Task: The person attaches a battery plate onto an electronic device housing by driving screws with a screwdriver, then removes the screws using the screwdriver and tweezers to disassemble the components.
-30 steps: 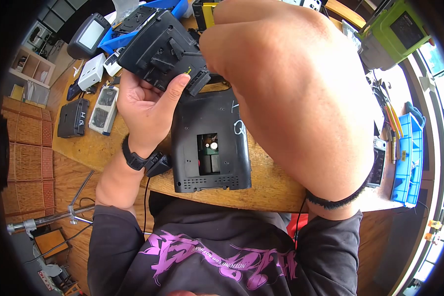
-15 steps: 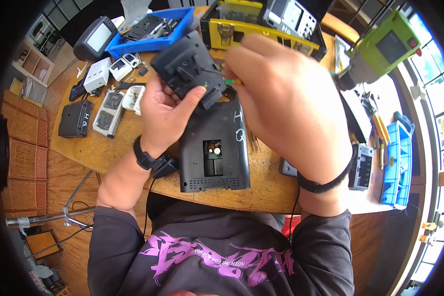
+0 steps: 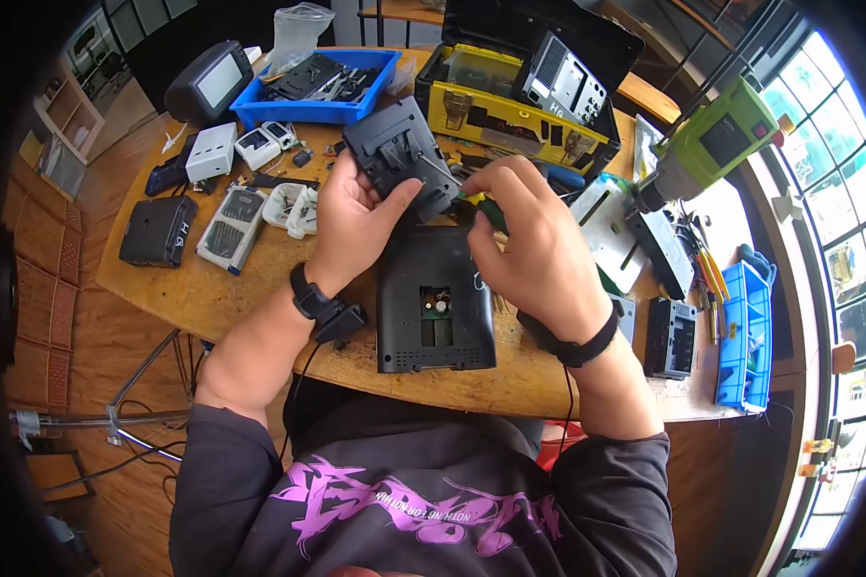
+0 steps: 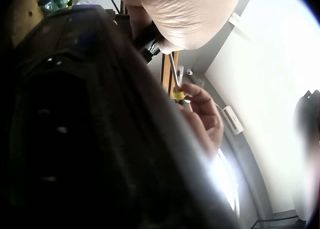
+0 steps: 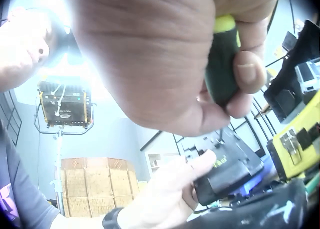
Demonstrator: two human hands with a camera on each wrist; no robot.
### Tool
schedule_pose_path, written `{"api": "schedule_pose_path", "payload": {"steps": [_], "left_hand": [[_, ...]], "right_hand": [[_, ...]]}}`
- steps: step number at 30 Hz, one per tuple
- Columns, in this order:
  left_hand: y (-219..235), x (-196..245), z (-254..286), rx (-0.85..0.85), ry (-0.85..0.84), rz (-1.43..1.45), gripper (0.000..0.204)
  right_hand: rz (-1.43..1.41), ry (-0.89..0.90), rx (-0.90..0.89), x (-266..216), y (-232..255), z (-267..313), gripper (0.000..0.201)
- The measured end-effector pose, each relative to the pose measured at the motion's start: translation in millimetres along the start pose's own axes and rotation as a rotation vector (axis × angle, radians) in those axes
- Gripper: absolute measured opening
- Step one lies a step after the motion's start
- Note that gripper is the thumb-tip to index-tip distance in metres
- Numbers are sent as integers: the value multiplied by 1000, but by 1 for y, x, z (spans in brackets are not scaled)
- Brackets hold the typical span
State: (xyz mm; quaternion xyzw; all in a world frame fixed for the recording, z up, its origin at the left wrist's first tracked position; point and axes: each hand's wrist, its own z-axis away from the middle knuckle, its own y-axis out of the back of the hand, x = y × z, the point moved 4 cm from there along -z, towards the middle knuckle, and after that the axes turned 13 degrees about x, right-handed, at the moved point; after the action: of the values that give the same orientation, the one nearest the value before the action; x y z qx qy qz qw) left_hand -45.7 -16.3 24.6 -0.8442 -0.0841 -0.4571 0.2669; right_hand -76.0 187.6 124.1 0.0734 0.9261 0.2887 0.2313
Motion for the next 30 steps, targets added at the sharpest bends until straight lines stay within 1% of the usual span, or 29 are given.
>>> {"api": "schedule_pose_path", "payload": {"steps": [1,3,4,5,6,7,8,9,11,12,13,15,16,17,19,20,21,23,24,25,27,28,30], "left_hand": [[0,2,-1,-14,12,43,50],[0,4,-1,-29,25,61,48],[-1,5,-1,-33,81,94,47],[-2,4,0,-37,139,126,46],[-2,4,1,-42,147,121,46],[-1,1,2,-62,209,130,45],[-1,-2,4,-84,273,138,43],[-2,-2,5,-98,289,129,43],[-6,-2,7,-114,308,148,42],[-6,-3,7,-126,268,116,42],[-7,-5,8,-141,284,109,42],[-7,-5,8,-125,212,81,43],[-6,-5,8,-126,220,62,44],[-8,-6,7,-138,229,56,44],[-8,-6,6,-100,168,65,45],[-7,-6,6,-97,143,30,44],[-6,-8,6,-110,156,25,44],[-3,-9,5,-53,112,-18,43],[-4,-7,5,-9,96,-21,40],[-1,-12,3,-11,103,-25,40],[14,-24,-8,111,127,13,37],[18,-28,-11,142,140,12,34],[23,-34,-16,146,162,18,35]], "right_hand": [[5,-5,0,6,0,5,26],[-79,-71,111,20,-1,15,29],[-55,-44,185,28,-3,22,29],[-57,-50,186,32,-6,28,29],[-49,-133,215,38,-6,35,28],[-40,-221,246,44,-6,43,27],[-169,-320,300,53,-9,50,27],[-168,-340,311,58,-8,52,27],[-115,-379,224,65,-5,58,28],[-140,-376,194,62,-2,58,27],[-139,-395,205,63,0,61,27],[-183,-398,188,65,1,66,24],[-248,-420,221,69,-1,71,22],[-248,-433,231,70,1,72,22],[-177,-512,165,73,3,74,21],[-155,-494,188,76,1,76,23],[-155,-511,197,78,-1,78,23],[-171,-450,245,77,-3,77,24],[-186,-458,237,78,-4,78,25],[-188,-466,238,81,-5,79,25],[-141,-484,217,84,-9,82,26],[-135,-477,217,84,-10,83,29],[-123,-489,193,87,-12,84,30]]}}
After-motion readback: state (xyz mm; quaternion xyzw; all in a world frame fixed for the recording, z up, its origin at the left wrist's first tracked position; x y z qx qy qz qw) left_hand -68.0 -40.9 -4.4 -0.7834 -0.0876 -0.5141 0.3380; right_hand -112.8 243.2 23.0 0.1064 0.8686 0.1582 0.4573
